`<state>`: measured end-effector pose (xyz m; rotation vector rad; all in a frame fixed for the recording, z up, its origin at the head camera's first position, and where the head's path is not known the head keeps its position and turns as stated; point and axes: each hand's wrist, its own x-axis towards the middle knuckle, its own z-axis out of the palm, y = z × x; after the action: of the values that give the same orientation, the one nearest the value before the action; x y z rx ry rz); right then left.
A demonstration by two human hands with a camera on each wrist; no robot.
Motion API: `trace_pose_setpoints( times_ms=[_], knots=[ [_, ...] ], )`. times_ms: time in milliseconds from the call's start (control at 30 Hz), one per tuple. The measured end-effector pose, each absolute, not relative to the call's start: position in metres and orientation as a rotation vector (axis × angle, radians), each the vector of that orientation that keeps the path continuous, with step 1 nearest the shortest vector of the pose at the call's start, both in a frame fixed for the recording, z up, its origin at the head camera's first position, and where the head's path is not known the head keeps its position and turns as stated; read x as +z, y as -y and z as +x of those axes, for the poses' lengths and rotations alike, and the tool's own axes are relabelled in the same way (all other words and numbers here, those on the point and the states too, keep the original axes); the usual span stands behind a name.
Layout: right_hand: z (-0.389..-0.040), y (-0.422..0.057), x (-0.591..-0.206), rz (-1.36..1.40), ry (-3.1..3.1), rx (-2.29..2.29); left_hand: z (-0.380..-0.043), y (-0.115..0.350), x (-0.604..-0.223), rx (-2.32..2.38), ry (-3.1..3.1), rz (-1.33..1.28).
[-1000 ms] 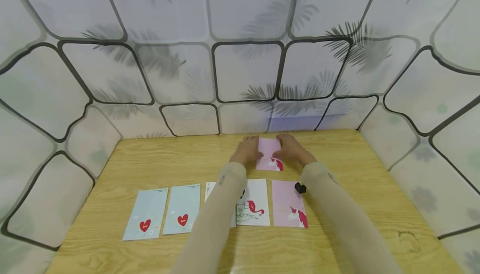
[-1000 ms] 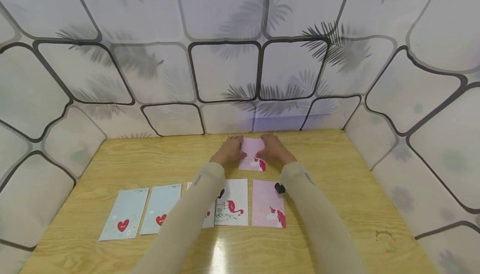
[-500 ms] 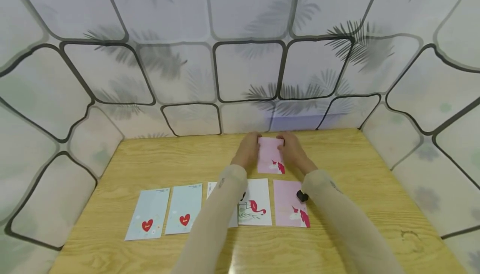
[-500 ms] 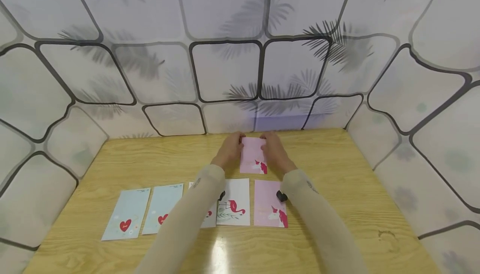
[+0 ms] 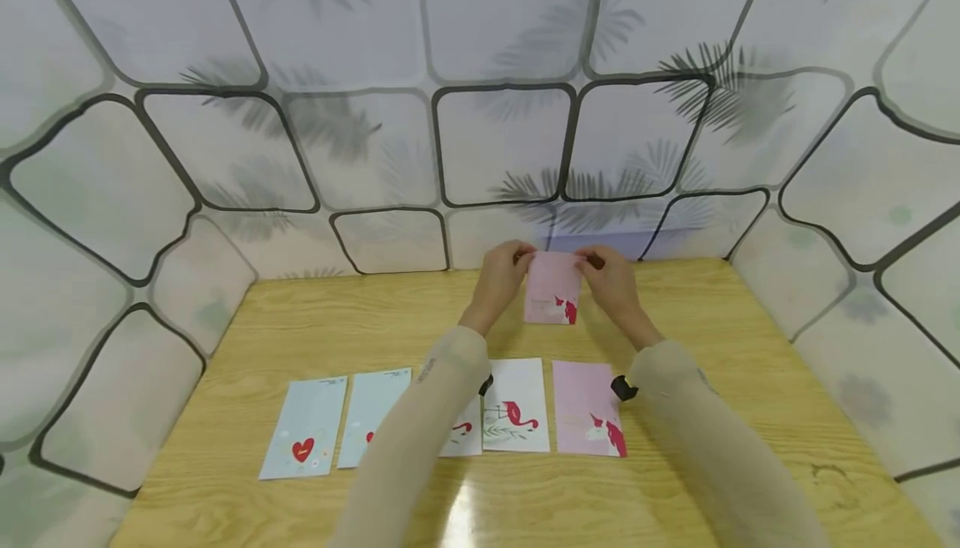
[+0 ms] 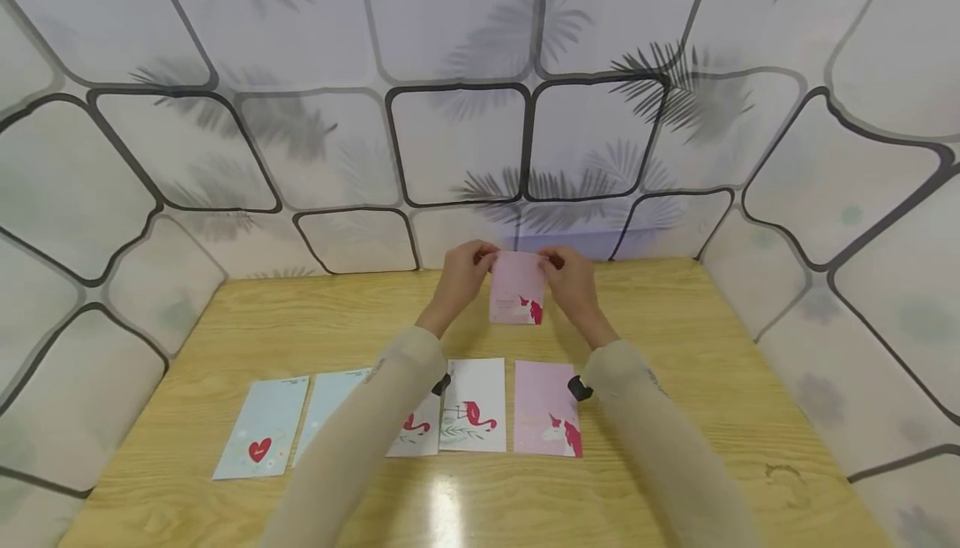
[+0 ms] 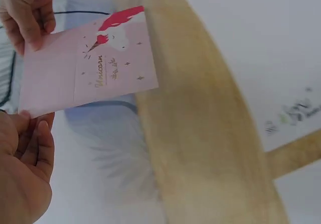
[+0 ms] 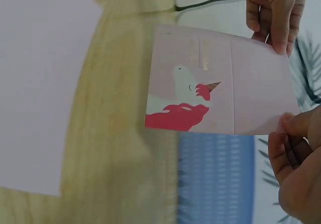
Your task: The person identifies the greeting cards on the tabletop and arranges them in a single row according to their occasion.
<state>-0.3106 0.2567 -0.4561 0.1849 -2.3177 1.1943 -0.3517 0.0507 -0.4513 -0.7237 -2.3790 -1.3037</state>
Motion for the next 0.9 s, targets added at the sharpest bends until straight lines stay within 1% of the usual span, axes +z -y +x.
trace_pose_setpoints(
  times_ms=[167,333,433,567,667,900],
  knots=[
    [-0.297,-0.26,-0.432,0.143,2.232,1.339,-0.336,-0.051,-0.425,-1.32,2.344,-0.717],
    [-0.28,-0.267,-0.413,0.186,2.197,1.454,-0.316,-0.05,-0.402,-1.394,2.364,-0.731],
    [-0.261,-0.267,-0.395,0.215,2.219,1.497,-0.307,-0.049,-0.394,-1.452,2.378,-0.748],
    [-0.247,-0.273,-0.39,0.203,2.29,1.558,-0.297,-0.049,-0.389,-1.523,2.421,-0.767],
    [-0.246,-0.284,-0.4,0.191,2.336,1.59,-0.289,-0.05,-0.388,-1.564,2.456,-0.779],
    [-0.229,-0.295,-0.402,0.154,2.395,1.711,-0.272,-0.055,-0.387,-1.635,2.553,-0.794]
  ],
)
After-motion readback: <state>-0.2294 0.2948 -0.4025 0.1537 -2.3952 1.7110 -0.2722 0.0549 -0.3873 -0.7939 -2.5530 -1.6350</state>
